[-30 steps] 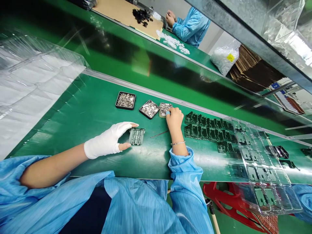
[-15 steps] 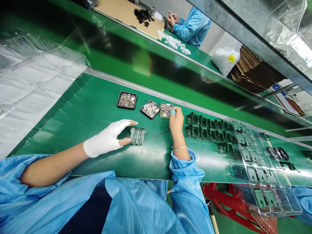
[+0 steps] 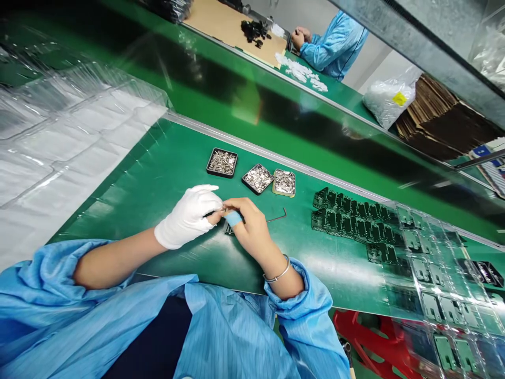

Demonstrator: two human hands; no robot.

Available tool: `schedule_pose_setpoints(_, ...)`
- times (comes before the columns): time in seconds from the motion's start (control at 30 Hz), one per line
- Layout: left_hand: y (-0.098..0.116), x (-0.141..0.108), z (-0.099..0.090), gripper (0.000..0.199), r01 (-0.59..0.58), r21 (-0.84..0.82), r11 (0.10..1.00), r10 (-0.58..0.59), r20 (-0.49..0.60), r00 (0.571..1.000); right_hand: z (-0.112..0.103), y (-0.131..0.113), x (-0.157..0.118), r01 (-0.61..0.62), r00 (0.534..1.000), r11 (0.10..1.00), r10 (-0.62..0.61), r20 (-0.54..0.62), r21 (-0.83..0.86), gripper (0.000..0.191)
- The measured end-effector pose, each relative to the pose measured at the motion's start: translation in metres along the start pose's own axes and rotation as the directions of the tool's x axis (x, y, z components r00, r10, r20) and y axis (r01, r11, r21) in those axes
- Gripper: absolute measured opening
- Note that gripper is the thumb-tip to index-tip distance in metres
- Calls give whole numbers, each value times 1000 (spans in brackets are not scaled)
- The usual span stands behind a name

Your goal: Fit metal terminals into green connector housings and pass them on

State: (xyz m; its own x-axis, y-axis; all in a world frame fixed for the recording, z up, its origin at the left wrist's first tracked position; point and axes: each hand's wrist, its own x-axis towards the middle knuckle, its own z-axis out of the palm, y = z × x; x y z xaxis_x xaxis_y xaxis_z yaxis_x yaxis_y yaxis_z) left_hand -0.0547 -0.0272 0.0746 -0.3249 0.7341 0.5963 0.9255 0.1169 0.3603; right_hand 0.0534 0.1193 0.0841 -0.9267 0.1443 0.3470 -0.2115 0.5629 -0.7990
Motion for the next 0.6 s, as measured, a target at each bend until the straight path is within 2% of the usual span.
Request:
schedule_pose_setpoints(0.1,-2,-1,0,29,-34,35,999,35,-31,999,-8,4,0,72,997,978,-70,19,-197,15)
schedule_pose_setpoints(0.2,-3,-2,4,28,81,-101,992,-83,-16,996,-14,11,0,12,998,969,-27,-56,-247,11)
schedule_pose_setpoints(0.3,-4,-3,12,26,288,-328,900,-271,97,958,-16,21,-1,-29,997,972,10,-80,-231,8)
schedule_pose_setpoints(0.37,-5,-3,18,30,392,-413,822,-324,226,919,-15,27,-2,-25,999,969,13,-49,-247,9)
schedule_pose_setpoints(0.47,-7,-3,24,29,470,-454,757,-337,344,876,-10,33,-3,-21,1000,954,15,-21,-298,12)
schedule_pose_setpoints(0.6,-8,-2,26,28,501,-464,731,-356,366,860,-7,35,-4,-4,1000,946,-6,-31,-324,14)
